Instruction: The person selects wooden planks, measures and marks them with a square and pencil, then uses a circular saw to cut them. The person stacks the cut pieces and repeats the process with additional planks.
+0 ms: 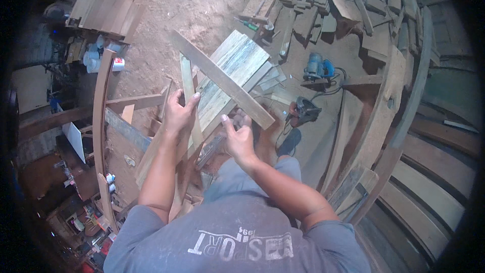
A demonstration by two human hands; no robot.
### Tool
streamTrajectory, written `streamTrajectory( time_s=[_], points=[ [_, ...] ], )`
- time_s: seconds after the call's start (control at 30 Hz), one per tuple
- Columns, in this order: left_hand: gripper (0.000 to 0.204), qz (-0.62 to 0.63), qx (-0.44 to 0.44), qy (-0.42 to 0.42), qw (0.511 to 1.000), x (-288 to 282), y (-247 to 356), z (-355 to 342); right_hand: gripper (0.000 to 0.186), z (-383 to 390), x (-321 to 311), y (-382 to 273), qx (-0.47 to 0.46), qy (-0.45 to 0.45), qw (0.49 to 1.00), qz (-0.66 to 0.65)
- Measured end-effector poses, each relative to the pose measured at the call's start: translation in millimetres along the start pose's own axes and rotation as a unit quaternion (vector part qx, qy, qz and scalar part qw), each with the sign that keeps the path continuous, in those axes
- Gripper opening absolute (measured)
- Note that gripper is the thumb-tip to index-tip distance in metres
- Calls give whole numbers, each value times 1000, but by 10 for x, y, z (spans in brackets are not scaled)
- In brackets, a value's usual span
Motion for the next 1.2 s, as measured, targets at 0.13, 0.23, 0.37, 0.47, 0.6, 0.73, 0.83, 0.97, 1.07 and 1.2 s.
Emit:
streamTrajectory(
  time_s=[0.13,0.23,0.37,0.47,0.6,0.73,0.83,0.97,1.07,1.2],
  points=[
    [41,315,-134,-164,925,191,-138,-12,67,53,10,-132,25,0,1000,6],
    [43,375,-93,-127,914,183,-296,-36,65,39,-20,-73,21,-4,1000,9],
    [45,130,63,46,988,-276,154,-51,63,40,-62,-28,30,15,999,9],
    [33,46,116,-5,992,-150,603,-8,64,44,-71,23,38,24,999,3],
    [23,-6,127,-37,991,27,604,-84,66,55,-41,-4,48,25,999,-3],
    [22,97,97,-43,990,87,524,-78,66,24,-58,-15,53,24,998,-15],
    [22,109,89,-47,989,109,471,-68,62,6,-87,43,56,20,998,-23],
    [22,215,37,-64,974,182,355,-73,56,-7,-97,21,66,9,997,-30],
    [21,174,49,-72,981,184,351,-85,54,-48,-132,36,73,-12,997,-5],
    [20,183,47,-79,979,194,397,-83,53,-43,-134,-18,105,-27,994,34]
  ],
)
Point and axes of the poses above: each hand's wrist, its own z-axis away from the middle knuckle, its own x-axis out of the palm, y = z × x, the point moved 10 cm from there along -z, towards the middle knuckle, and after that the axes turned 9 degrees about -y, right-handed, at the moved point
